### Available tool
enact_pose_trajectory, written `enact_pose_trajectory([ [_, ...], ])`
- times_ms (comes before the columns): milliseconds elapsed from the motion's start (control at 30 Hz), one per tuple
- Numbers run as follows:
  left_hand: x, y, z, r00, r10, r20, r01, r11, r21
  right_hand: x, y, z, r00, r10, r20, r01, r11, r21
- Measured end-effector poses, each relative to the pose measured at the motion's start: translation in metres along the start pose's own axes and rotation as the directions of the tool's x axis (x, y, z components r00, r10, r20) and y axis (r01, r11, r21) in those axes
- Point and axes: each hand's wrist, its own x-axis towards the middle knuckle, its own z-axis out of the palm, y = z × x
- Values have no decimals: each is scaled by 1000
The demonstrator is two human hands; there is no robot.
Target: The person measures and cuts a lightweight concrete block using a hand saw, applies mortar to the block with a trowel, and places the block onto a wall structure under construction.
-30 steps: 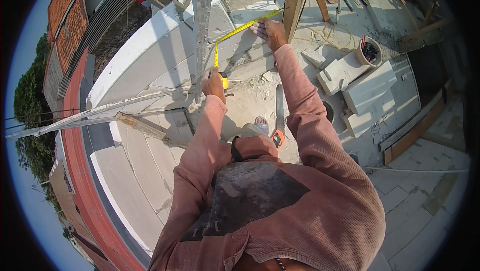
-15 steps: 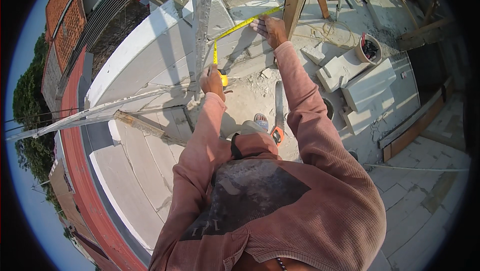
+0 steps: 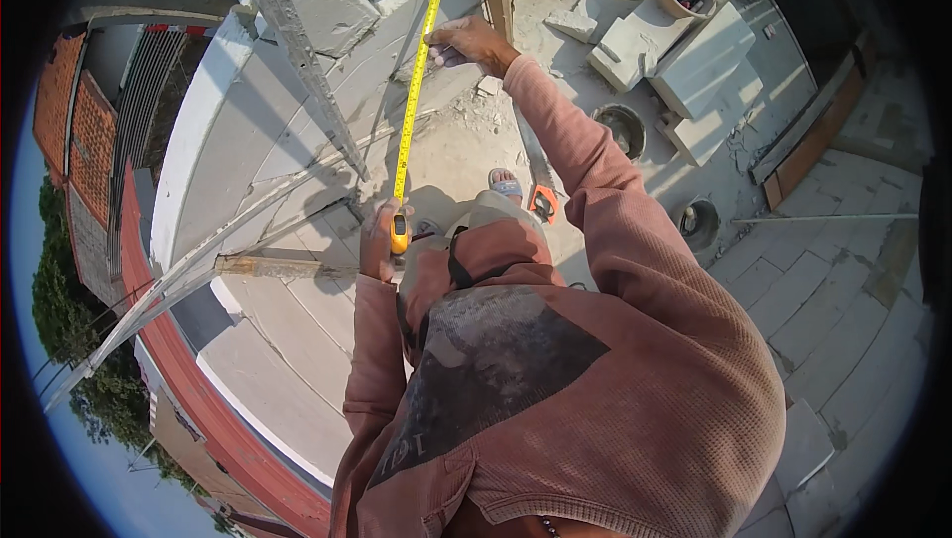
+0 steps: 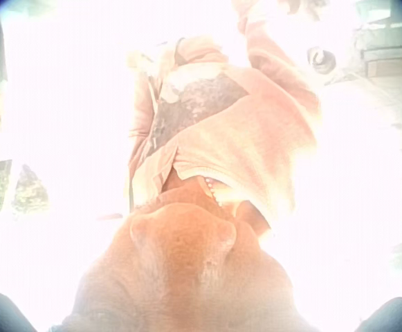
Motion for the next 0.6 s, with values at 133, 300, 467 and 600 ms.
enact_pose_trajectory([
  [133, -41, -19, -43, 958, -155, 242, 169, 985, -38, -72, 41, 15, 986, 150, -71, -140, 982, 129],
  [300, -79, -49, -78, 860, -90, 502, 54, 995, 85, -180, 111, 16, 901, 256, -350, -182, 956, 232],
  [467, -115, -68, -105, 749, -187, 636, 167, 982, 92, -282, 169, 17, 854, 276, -442, -94, 916, 391],
  [600, -144, -112, -132, 702, -254, 666, 263, 961, 89, -357, 186, 80, 818, 310, -485, -212, 945, 247],
])
